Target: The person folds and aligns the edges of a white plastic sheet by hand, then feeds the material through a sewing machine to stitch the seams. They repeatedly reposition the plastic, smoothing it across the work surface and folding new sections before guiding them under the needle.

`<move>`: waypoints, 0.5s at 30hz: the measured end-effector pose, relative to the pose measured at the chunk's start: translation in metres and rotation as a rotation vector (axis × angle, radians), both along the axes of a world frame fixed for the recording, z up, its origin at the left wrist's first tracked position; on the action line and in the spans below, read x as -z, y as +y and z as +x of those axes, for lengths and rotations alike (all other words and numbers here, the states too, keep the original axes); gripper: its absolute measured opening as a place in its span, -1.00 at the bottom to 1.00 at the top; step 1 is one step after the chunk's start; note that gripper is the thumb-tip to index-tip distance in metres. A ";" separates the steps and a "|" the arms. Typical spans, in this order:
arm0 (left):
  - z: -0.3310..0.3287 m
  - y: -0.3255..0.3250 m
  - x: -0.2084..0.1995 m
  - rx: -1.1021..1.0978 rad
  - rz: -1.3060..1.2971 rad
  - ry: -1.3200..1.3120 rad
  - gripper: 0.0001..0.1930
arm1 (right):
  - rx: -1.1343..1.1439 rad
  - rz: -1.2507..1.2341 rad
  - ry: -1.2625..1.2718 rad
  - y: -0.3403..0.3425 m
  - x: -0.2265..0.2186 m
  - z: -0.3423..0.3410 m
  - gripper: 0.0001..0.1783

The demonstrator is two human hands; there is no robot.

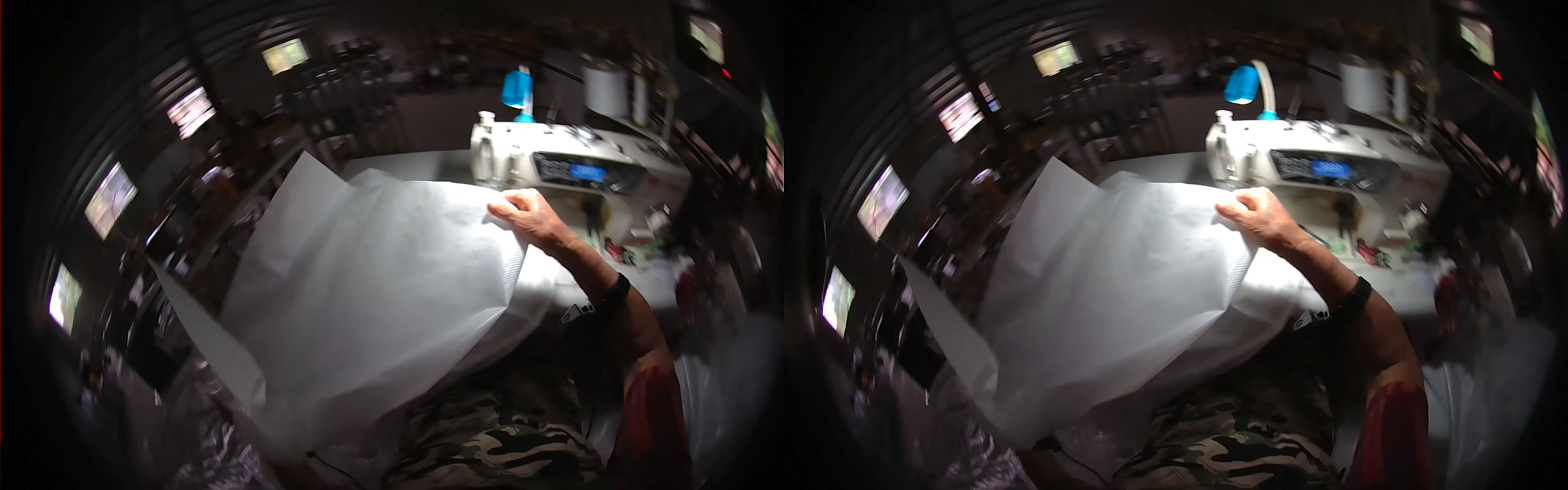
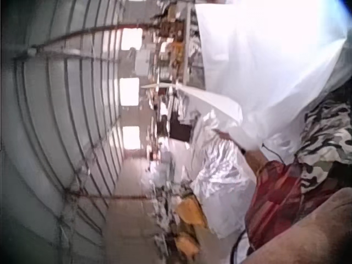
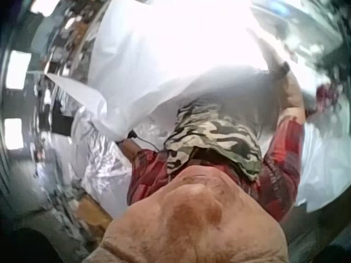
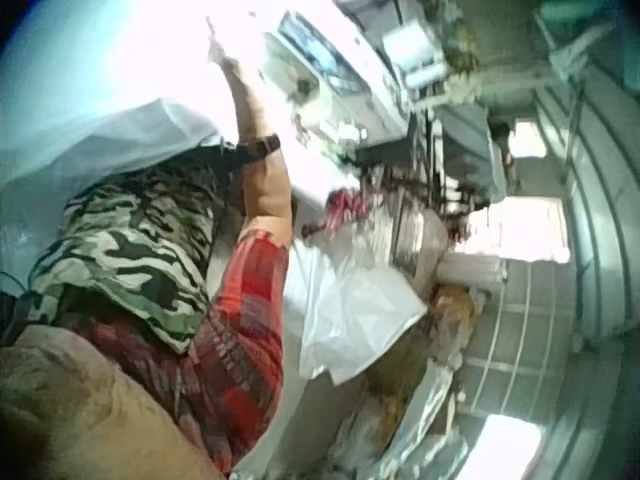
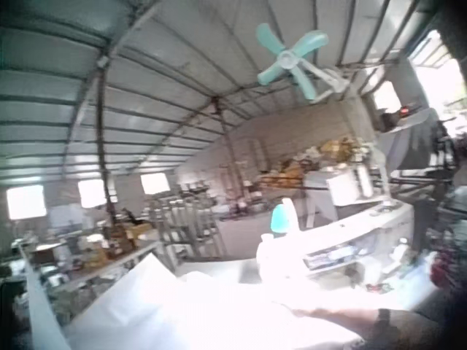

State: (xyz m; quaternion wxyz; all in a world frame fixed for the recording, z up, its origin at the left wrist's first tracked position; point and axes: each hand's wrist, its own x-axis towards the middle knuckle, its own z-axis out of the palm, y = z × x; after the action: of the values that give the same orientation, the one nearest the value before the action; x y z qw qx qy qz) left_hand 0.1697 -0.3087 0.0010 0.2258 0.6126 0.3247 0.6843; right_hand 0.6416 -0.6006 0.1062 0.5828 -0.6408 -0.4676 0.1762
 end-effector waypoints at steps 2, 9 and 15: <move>-0.056 -0.016 0.037 -0.127 -0.094 -0.103 -0.48 | -0.137 0.004 0.051 0.019 0.004 0.005 -0.62; -0.136 -0.081 0.134 -0.382 -0.424 -0.509 -0.49 | -0.221 -0.296 0.250 0.003 0.050 0.020 -0.66; -0.121 -0.085 0.133 -0.385 -0.451 -0.488 -0.48 | -0.386 -0.450 0.202 -0.020 0.052 0.043 -0.79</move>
State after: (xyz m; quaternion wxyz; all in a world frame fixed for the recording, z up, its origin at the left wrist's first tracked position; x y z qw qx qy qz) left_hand 0.0489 -0.3939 -0.1324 0.2930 0.2943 0.5129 0.7513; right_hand 0.6846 -0.6206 0.0538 0.4255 -0.6323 -0.4697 0.4456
